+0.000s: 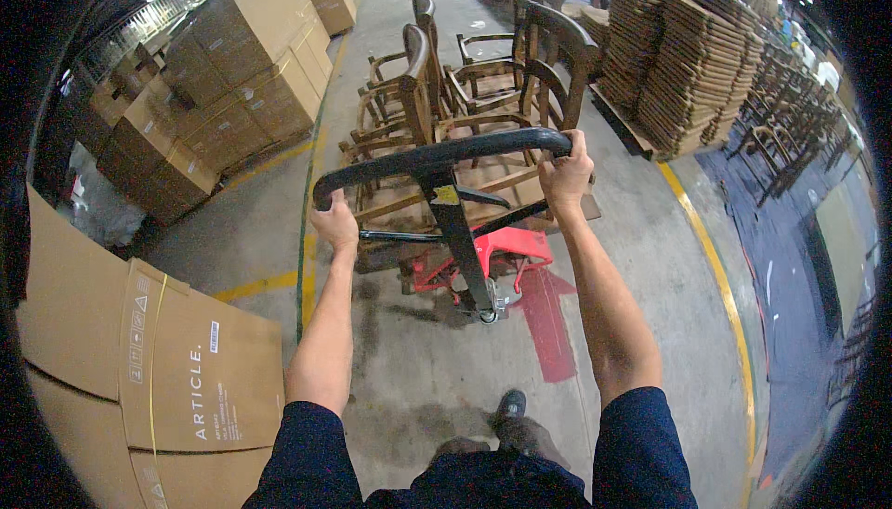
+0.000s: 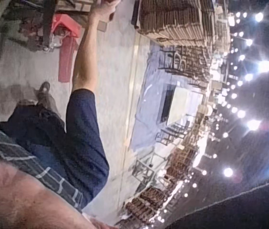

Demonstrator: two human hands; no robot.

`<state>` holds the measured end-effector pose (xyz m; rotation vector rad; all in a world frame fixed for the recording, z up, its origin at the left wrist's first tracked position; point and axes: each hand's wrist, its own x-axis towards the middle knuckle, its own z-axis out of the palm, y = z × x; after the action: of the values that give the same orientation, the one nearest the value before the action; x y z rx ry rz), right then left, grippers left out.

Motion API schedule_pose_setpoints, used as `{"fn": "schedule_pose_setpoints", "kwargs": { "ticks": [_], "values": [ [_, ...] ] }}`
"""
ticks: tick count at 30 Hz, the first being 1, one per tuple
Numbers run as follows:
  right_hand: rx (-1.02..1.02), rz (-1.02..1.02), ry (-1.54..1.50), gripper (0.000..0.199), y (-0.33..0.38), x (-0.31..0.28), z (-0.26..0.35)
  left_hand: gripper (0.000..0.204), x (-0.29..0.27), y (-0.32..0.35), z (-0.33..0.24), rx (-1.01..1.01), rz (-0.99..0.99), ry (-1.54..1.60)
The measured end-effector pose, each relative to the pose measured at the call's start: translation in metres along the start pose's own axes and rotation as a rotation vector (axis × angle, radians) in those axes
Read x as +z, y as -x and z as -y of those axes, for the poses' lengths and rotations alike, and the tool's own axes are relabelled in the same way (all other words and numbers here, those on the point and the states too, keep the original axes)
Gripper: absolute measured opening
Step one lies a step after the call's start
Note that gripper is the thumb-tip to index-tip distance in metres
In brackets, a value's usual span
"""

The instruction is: The person uses a red pallet jack to transport a stack of wooden chairs across a warehouse floor. They then unload the chairs one by one, carrying each chair by hand and placing it onto a blue tarp area where other chairs are already arranged.

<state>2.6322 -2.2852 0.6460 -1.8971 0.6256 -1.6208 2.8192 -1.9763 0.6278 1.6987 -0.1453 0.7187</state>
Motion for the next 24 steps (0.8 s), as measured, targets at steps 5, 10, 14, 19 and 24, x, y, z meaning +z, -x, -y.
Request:
{"fn": "schedule_pose_setpoints", "kwargs": {
  "ticks": [5, 10, 14, 19, 24],
  "values": [
    [-0.024, 0.052, -0.01, 0.018, -0.041, 0.076, -0.03, 0.026, 0.051, -0.043, 0.013, 0.068, -0.057, -0.008],
    [0.004, 0.086, -0.069, 0.029, -0.086, 0.144, -0.063, 0.027, 0.121, -0.099, 0.034, 0.012, -0.063, -0.088],
    [0.031, 0.092, -0.037, 0.026, -0.119, 0.197, -0.085, 0.032, 0.171, -0.137, 0.053, 0.073, -0.057, 0.071],
    [-0.027, 0.048, -0.056, 0.022, -0.157, 0.254, -0.113, 0.042, 0.251, -0.182, 0.083, 0.146, -0.126, -0.087],
    [-0.097, 0.008, 0.018, 0.025, -0.202, 0.314, -0.16, 0.022, 0.321, -0.223, 0.093, 0.149, -0.003, 0.128]
  ]
}}
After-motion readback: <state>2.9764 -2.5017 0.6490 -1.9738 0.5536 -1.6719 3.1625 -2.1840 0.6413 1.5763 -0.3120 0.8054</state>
